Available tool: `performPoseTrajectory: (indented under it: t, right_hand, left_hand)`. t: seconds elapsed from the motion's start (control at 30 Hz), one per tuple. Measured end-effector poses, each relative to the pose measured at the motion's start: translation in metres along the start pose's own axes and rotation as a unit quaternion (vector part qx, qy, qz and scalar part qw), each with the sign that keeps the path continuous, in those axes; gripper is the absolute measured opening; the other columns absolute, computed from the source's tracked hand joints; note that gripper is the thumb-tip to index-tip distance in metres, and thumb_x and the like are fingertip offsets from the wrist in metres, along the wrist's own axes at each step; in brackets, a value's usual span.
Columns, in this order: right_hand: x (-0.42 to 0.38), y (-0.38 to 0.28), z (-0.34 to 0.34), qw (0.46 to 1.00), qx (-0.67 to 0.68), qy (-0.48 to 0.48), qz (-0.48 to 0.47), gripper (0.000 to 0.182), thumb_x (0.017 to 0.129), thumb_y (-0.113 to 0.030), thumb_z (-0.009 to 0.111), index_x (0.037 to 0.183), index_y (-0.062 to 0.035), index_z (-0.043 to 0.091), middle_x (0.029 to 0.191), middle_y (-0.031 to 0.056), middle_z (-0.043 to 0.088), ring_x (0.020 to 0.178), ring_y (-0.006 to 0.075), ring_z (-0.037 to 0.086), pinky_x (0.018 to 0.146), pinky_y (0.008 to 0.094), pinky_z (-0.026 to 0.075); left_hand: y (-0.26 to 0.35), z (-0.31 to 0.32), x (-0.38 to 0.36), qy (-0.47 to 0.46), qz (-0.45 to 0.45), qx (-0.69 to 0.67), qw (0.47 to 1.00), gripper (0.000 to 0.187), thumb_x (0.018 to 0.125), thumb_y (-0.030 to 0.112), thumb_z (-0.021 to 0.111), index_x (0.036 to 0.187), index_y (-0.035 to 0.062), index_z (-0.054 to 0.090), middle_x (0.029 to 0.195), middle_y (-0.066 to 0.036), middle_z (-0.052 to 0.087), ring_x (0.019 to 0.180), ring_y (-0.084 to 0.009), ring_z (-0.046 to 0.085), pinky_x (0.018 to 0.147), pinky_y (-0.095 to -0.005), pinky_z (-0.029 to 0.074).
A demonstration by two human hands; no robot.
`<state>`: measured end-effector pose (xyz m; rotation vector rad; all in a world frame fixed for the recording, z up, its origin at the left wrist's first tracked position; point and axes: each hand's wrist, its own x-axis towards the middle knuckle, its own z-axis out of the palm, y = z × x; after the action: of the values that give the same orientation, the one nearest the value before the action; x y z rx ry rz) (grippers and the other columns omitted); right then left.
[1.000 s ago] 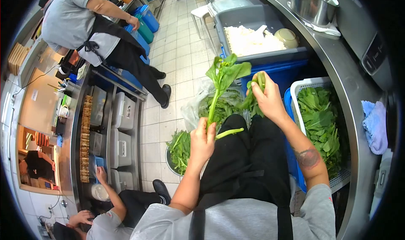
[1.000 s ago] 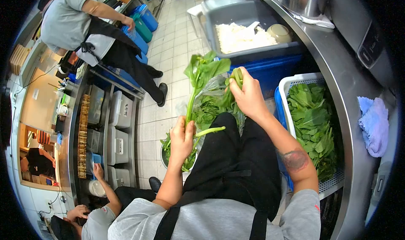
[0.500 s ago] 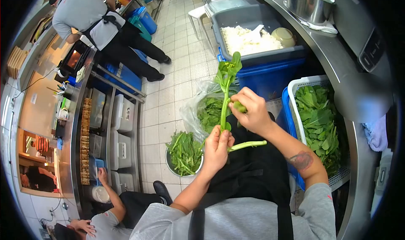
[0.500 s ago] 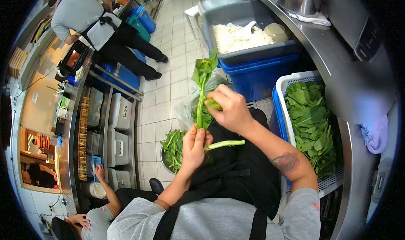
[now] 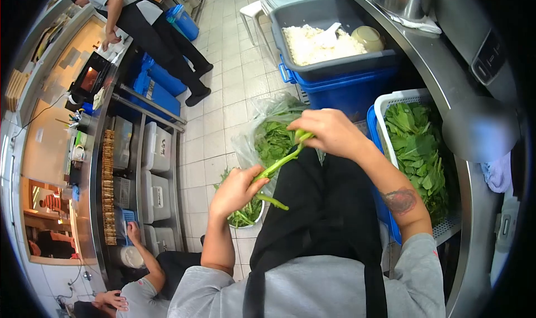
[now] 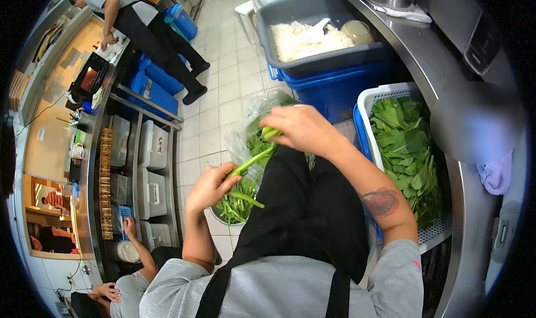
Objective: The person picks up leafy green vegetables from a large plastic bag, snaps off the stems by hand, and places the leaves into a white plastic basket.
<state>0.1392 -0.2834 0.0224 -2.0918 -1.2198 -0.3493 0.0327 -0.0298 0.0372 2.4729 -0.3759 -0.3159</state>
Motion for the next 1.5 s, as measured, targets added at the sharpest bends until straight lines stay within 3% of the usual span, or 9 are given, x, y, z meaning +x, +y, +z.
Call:
performPoseTrajectory:
  t: [0.27,0.37,0.67,0.83,1.0,1.07,1.2,1.33,1.5]
  right_hand:
    - [-0.016,-0.008,0.02,0.987,0.054,-0.15,-0.016,0.016,0.075,-0.021,0.067,0.087,-0.0117,0.065,0.082,0.0076,0.056,0.075,0.0303,0.061,0.062,0.042,0.048]
    - [-0.018,-0.021,0.026,0.986,0.088,-0.14,-0.022,0.015,0.075,-0.019,0.066,0.086,-0.0086,0.062,0.081,0.0093,0.054,0.075,0.032,0.06,0.063,0.0425,0.047]
    - [-0.034,-0.041,0.009,0.948,0.181,0.146,0.217,0.02,0.087,-0.018,0.059,0.09,0.0018,0.061,0.08,0.0134,0.058,0.073,0.0258,0.059,0.067,0.0356,0.046]
    - [-0.069,-0.049,-0.021,0.821,0.414,0.071,0.387,0.02,0.09,-0.022,0.057,0.084,-0.0034,0.061,0.072,0.0028,0.059,0.067,0.011,0.053,0.061,0.0286,0.044]
    - [-0.097,-0.075,-0.051,0.865,0.319,-0.302,0.245,0.024,0.088,-0.023,0.06,0.087,0.0003,0.061,0.077,0.0134,0.058,0.075,0.0226,0.06,0.065,0.0345,0.045]
    - [-0.111,-0.063,-0.063,0.845,0.389,-0.332,0.157,0.026,0.088,-0.024,0.06,0.087,0.002,0.06,0.08,0.011,0.059,0.077,0.0207,0.06,0.066,0.0339,0.045]
    - [-0.156,-0.032,-0.094,0.735,0.443,0.05,0.511,0.023,0.091,-0.026,0.056,0.094,-0.0041,0.062,0.087,0.0054,0.064,0.077,0.0149,0.061,0.068,0.0301,0.05]
    - [-0.195,0.032,-0.124,0.529,0.519,0.361,0.566,0.023,0.092,-0.026,0.055,0.098,-0.004,0.06,0.093,0.0111,0.063,0.088,0.0193,0.062,0.074,0.035,0.055]
    - [-0.243,0.092,-0.132,0.624,0.374,0.492,0.478,0.034,0.096,-0.023,0.048,0.122,-0.0013,0.048,0.121,0.0191,0.052,0.103,0.0335,0.057,0.089,0.0486,0.049]
  left_hand:
    - [0.0,-0.023,-0.002,-0.054,-0.01,0.033,0.998,0.018,0.084,0.019,0.062,0.086,0.0016,0.058,0.062,-0.02,0.053,0.055,-0.0368,0.052,0.053,-0.0401,0.041]
    - [-0.011,-0.027,-0.009,-0.04,-0.015,-0.018,0.999,0.015,0.083,0.014,0.059,0.081,-0.0004,0.057,0.056,-0.011,0.051,0.05,-0.0198,0.048,0.049,-0.0318,0.038]
    - [0.01,0.034,0.006,0.113,0.041,-0.292,0.949,0.008,0.089,0.005,0.053,0.084,-0.0014,0.055,0.06,0.0,0.049,0.053,-0.0065,0.041,0.048,-0.0227,0.033]
    - [0.026,0.031,0.018,0.055,0.086,-0.17,0.98,0.01,0.083,0.005,0.059,0.089,-0.0029,0.06,0.06,-0.008,0.055,0.051,-0.0129,0.051,0.049,-0.027,0.039]
    - [0.022,0.013,0.008,-0.163,0.201,-0.125,0.958,0.018,0.078,0.013,0.068,0.089,-0.0004,0.063,0.062,-0.014,0.058,0.05,-0.0258,0.057,0.051,-0.0328,0.044]
    - [-0.006,0.001,-0.003,-0.128,0.105,-0.096,0.982,0.018,0.078,0.016,0.069,0.087,0.0012,0.063,0.063,-0.013,0.058,0.053,-0.0239,0.057,0.052,-0.0321,0.044]
    - [-0.078,-0.022,-0.038,0.037,-0.09,-0.255,0.962,0.014,0.09,0.012,0.056,0.088,-0.0018,0.058,0.062,0.003,0.048,0.056,-0.0045,0.041,0.049,-0.0213,0.031]
    - [-0.115,-0.017,-0.062,0.125,-0.132,-0.247,0.952,0.013,0.091,0.01,0.052,0.085,-0.0012,0.056,0.06,0.005,0.042,0.053,-0.0037,0.036,0.047,-0.0219,0.027]
    - [-0.135,0.008,-0.067,0.133,-0.178,-0.239,0.945,0.015,0.092,0.01,0.051,0.082,-0.0011,0.053,0.058,0.004,0.039,0.052,-0.0036,0.032,0.045,-0.0225,0.024]
